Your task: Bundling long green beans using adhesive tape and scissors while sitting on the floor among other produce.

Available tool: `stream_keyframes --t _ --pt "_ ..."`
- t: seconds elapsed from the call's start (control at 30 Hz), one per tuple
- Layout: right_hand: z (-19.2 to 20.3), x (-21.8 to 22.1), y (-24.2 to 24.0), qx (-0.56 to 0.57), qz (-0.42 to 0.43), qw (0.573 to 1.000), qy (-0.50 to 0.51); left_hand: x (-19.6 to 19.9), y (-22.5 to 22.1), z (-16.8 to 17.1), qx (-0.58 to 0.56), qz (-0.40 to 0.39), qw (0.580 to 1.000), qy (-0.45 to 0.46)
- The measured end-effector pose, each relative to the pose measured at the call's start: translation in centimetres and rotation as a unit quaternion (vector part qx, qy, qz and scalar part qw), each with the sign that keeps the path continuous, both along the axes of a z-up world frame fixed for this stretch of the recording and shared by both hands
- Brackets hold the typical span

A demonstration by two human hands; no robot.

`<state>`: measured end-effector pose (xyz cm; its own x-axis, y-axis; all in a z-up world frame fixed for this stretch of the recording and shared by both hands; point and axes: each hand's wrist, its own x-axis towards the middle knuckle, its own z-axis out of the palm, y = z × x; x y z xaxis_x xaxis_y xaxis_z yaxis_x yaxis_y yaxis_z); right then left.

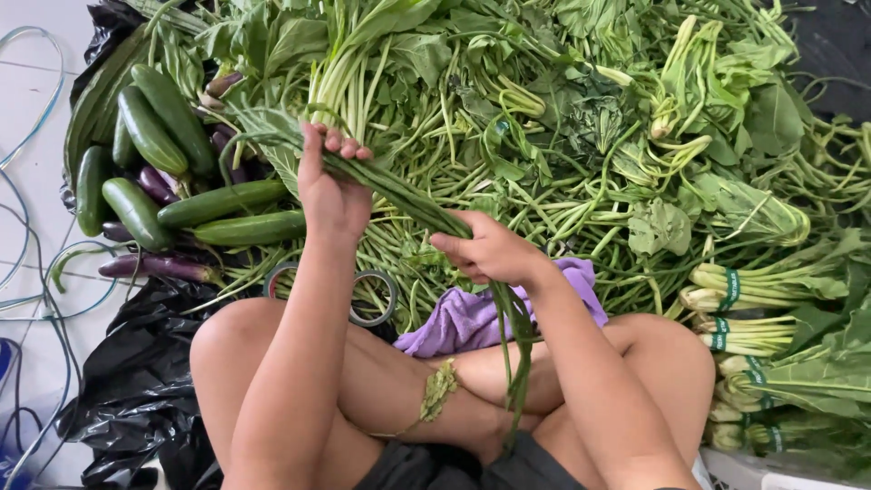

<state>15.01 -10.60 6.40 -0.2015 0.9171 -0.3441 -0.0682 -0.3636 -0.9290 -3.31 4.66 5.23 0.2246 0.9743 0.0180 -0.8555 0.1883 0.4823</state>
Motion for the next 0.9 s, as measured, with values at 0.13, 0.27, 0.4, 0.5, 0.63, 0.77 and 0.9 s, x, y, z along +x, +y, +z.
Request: stream_keyframes --t 0.13,0.27,0.4,0.5,0.63,0.77,0.9 --pt "-0.3 2.6 -1.2 0.011 -0.025 0.996 0.079 -1.4 1.3 -0.5 -0.062 0.018 0.996 -0.066" --pt "2.2 4.8 -3.1 0.021 -0.128 0.972 0.197 -1.8 0.7 0.1 -0.069 0.023 0.994 -0.081" --pt "0.7 5.8 -3.4 0.022 -0.196 0.949 0.247 0.0 -1.7 0.9 -0.013 -0.005 0.997 -0.075" --pt "-1.0 5.9 -3.0 0.049 -0.236 0.924 0.298 1.8 -4.5 1.9 0.112 -0.044 0.992 0.044" --pt "-1.8 5.2 -2.5 0.057 -0.316 0.892 0.317 4.0 -8.0 2.2 0.285 0.02 0.937 0.202" --pt "-3.1 4.3 -2.5 0.08 -0.338 0.877 0.333 5.8 -11.3 0.7 0.434 0.08 0.851 0.287" --pt "-3.8 3.3 -2.8 0.056 -0.347 0.879 0.324 6.2 -14.0 0.1 0.545 0.098 0.763 0.335"
